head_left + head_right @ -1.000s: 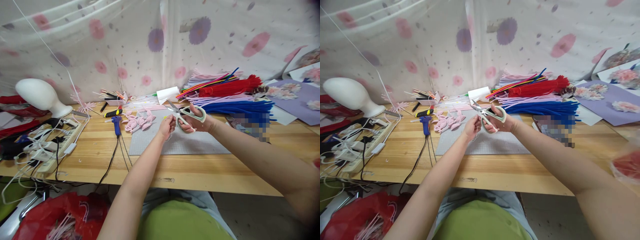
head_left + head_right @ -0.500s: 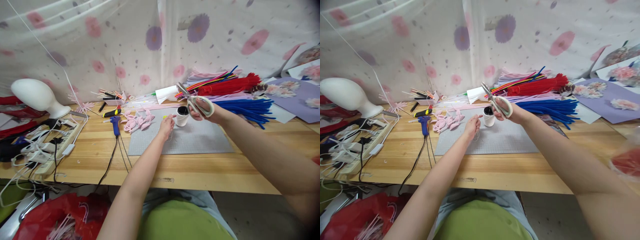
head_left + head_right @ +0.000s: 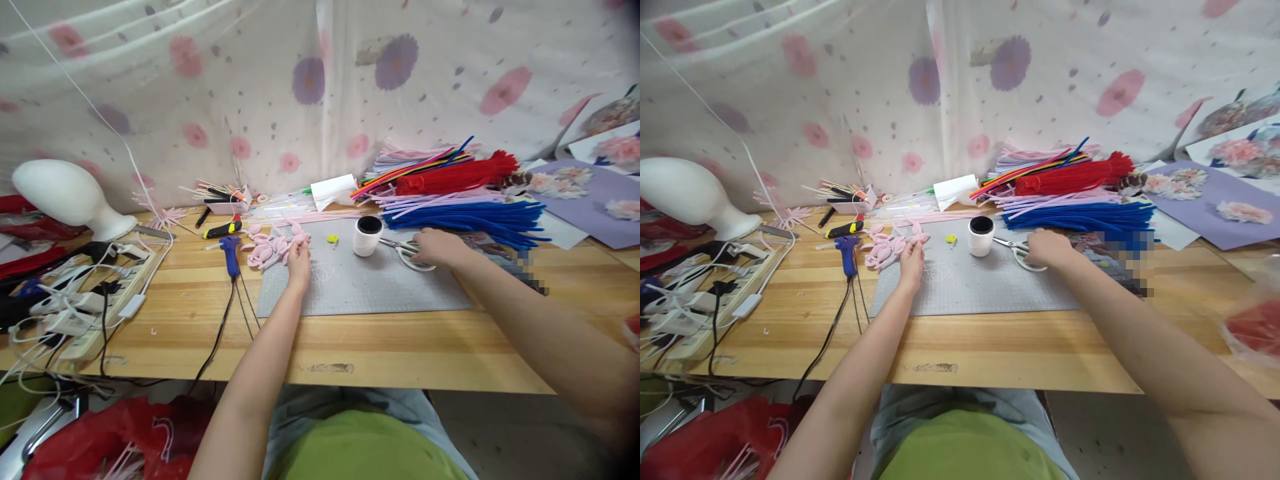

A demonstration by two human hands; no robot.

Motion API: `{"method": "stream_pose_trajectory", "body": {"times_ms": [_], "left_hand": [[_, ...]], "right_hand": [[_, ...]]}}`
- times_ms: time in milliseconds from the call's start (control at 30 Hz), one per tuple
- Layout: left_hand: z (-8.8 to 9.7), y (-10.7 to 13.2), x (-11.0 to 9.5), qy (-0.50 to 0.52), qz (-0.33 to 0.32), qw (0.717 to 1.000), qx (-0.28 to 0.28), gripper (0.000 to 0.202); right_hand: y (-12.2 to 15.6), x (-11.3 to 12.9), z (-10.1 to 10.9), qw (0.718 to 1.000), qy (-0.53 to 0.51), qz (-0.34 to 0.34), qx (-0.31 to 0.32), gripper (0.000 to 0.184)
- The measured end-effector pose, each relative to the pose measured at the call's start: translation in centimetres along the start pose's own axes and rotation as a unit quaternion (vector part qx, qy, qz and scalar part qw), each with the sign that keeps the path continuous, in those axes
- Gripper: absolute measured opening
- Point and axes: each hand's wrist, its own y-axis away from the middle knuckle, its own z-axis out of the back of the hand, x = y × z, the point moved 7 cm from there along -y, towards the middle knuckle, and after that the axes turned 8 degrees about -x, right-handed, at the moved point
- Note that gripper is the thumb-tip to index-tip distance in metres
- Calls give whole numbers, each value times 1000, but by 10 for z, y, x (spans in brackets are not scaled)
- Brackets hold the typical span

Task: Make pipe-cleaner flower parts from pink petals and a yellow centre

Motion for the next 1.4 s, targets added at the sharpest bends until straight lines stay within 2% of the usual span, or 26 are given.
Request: {"method": "stream_pose_trajectory", "body": {"times_ms": [33, 100, 167, 200, 300, 367, 400, 467, 567, 667, 767, 867, 967, 1067, 1200, 1300, 1400], "left_hand": [[-1, 1, 4, -10, -3, 1000, 2, 24], [-2, 3, 9, -24, 1, 1000, 3, 24], [-4, 5, 10, -36, -2, 999, 14, 23], [-4, 6, 10, -40, -5, 999, 23, 23], [-7, 11, 10, -39, -3, 998, 45, 24], [-9, 13, 11, -28, 6, 998, 51, 25], [-10, 14, 12, -23, 10, 998, 51, 26], [-12, 12, 15, -12, 18, 999, 43, 27], [-12, 5, 19, 12, 40, 999, 25, 29], [-8, -3, 20, 41, 73, 996, 10, 30], [-5, -4, 19, 65, 108, 992, 6, 28], [-5, -2, 15, 76, 132, 988, 16, 25], [-6, -1, 14, 88, 157, 983, 24, 23], [-9, -3, 12, 113, 164, 979, 45, 22], [-12, -4, 11, 128, 152, 977, 72, 20], [-14, -1, 6, 158, 145, 973, 91, 22], [-18, 9, -3, 215, 147, 956, 135, 31]], "right_hand": [[-4, 4, 5, 999, -24, 14, -24, 42], [-11, 17, 9, 988, -131, 51, -59, 69], [-16, 34, 3, 952, -285, 81, -74, 94], [-18, 42, -3, 928, -352, 81, -89, 98], [-21, 59, -20, 862, -465, 33, -196, 97], [-26, 68, -28, 838, -490, -23, -240, 82], [-31, 74, -25, 832, -491, -33, -257, 77], [-48, 91, -6, 837, -468, -5, -284, 73], [-94, 124, 29, 885, -381, 57, -261, 76], [-148, 161, 46, 936, -269, 105, -202, 66], [-191, 187, 51, 941, -239, 120, -207, 65], [-209, 192, 57, 911, -285, 83, -286, 75], [-195, 187, 61, 875, -340, 68, -338, 69], [-150, 181, 59, 847, -391, 90, -348, 50], [-80, 175, 34, 822, -472, 155, -279, 36], [-45, 156, 9, 810, -527, 110, -233, 28], [-23, 141, -3, 790, -574, 68, -204, 24]]}}
